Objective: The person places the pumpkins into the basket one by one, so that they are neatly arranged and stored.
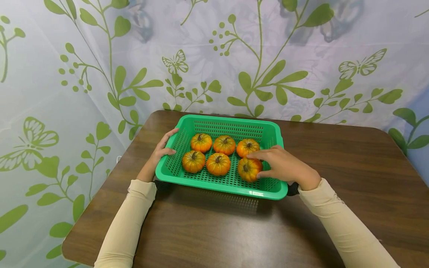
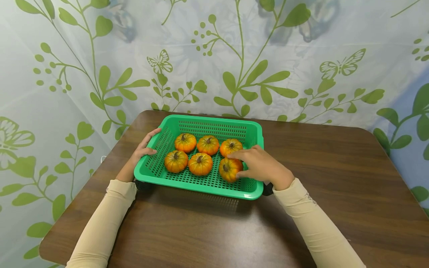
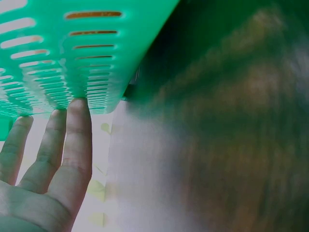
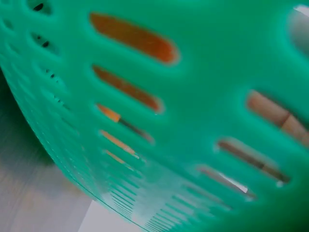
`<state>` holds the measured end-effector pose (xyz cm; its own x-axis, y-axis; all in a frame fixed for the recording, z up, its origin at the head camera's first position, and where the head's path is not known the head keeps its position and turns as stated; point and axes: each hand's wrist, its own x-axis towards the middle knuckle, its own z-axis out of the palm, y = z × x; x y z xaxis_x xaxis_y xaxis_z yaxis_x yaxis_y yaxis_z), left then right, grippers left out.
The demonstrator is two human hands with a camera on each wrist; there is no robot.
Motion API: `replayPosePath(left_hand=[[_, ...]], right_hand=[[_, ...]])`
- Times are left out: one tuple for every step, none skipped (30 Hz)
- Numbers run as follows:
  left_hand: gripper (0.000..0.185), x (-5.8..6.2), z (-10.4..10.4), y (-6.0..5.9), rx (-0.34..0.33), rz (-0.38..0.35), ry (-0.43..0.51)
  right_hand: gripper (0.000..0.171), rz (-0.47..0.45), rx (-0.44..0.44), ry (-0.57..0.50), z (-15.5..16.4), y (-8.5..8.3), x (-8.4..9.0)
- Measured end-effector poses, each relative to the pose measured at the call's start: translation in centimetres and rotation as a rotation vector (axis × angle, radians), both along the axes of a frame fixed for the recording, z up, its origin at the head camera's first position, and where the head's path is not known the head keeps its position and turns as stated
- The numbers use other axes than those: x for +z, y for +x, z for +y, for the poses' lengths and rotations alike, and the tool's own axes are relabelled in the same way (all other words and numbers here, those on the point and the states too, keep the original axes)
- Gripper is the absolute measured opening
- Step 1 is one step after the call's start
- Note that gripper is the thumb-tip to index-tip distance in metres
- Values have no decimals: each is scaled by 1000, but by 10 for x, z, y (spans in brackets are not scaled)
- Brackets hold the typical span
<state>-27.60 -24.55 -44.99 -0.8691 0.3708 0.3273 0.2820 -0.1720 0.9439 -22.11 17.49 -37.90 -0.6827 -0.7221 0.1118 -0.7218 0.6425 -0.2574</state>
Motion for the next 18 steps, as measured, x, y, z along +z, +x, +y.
replayPosePath(left_hand=[[78,0,0,0,2,0,-1],[78,0,0,0,5,-2,-5],[78,0,0,0,10,-3,-11],[78,0,0,0,16,-6,-19],[79,0,0,0,20,-10,-25],[79,0,0,1,23,-15,-28],[79,0,0,1,27,-16,-35],[79,0,0,1,25,-18,-36],[79,0,0,1,23,-18,-34],[79,0,0,1,18,-18,-27],[79,0,0,1,11,-14,-19],[78,-1,0,0,1,-5,-12],[79,-1,0,0,-7,4,-4],[79,-1,-1,-1,-15,12,5],[79,-2,-1,-1,-19,22,8],[79,-2,-1,-1,-23,33,9],[79,-2,-1,-2,-28,40,10],[79,-2,-1,-2,-29,46,10]], right_hand=[[62,-5,-7,11,0,0,0],[62,-6,-11,22,-1,0,1],[62,-8,-15,32,-1,0,1],[62,-10,-19,40,-1,0,1],[61,-11,-20,45,-2,1,2],[61,-12,-21,49,-1,1,2],[61,-17,-26,54,-2,1,2],[61,-17,-30,59,-2,1,2],[61,-17,-33,65,-2,1,2],[61,-15,-37,69,-2,1,2],[61,-12,-40,75,-3,1,2],[62,-10,-45,81,-3,1,2],[62,-8,-48,87,-4,1,2],[62,-6,-50,91,-4,1,2],[62,-5,-51,93,-4,0,2],[62,-6,-54,94,-5,0,1],[62,-7,-58,95,-5,0,1],[61,-7,-61,95,-5,0,1]])
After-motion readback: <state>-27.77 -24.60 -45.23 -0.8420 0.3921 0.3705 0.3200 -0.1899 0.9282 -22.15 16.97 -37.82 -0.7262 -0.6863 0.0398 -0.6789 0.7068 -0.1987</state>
